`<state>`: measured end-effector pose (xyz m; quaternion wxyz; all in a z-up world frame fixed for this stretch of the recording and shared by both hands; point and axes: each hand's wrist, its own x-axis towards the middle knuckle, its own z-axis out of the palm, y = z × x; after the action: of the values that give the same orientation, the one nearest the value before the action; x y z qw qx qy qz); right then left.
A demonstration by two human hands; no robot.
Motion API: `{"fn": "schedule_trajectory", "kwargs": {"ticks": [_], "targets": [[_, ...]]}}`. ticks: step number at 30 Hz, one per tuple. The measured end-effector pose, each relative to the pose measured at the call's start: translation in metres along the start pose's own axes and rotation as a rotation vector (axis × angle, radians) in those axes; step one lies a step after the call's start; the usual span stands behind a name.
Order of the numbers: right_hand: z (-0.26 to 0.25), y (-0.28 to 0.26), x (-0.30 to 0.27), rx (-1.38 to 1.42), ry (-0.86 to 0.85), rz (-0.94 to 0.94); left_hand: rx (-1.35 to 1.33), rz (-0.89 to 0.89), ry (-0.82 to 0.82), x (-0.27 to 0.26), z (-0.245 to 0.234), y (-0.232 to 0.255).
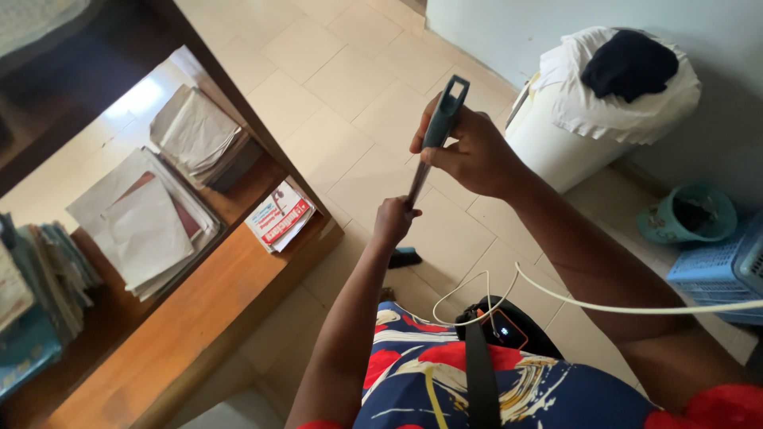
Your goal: Cleaning a room by picking up papers and organizing items near a bookshelf.
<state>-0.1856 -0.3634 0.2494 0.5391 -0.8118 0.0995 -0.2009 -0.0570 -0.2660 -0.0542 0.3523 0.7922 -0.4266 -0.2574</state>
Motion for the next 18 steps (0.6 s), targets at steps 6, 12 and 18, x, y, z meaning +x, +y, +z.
{"fn": "schedule_trajectory", "kwargs": {"ticks": [6,12,18], "targets": [[0.003,0.002,0.012,-0.019,0.012,-0.004,0.006,0.121,0.043,0.033,-0.013,-0.011],[0.007,0.008,0.030,-0.024,0.047,0.029,0.041,0.115,0.007,0.072,-0.021,-0.028],[0.008,0.008,0.038,-0.049,0.067,-0.003,0.080,0.084,-0.003,0.089,-0.047,-0.009]]}}
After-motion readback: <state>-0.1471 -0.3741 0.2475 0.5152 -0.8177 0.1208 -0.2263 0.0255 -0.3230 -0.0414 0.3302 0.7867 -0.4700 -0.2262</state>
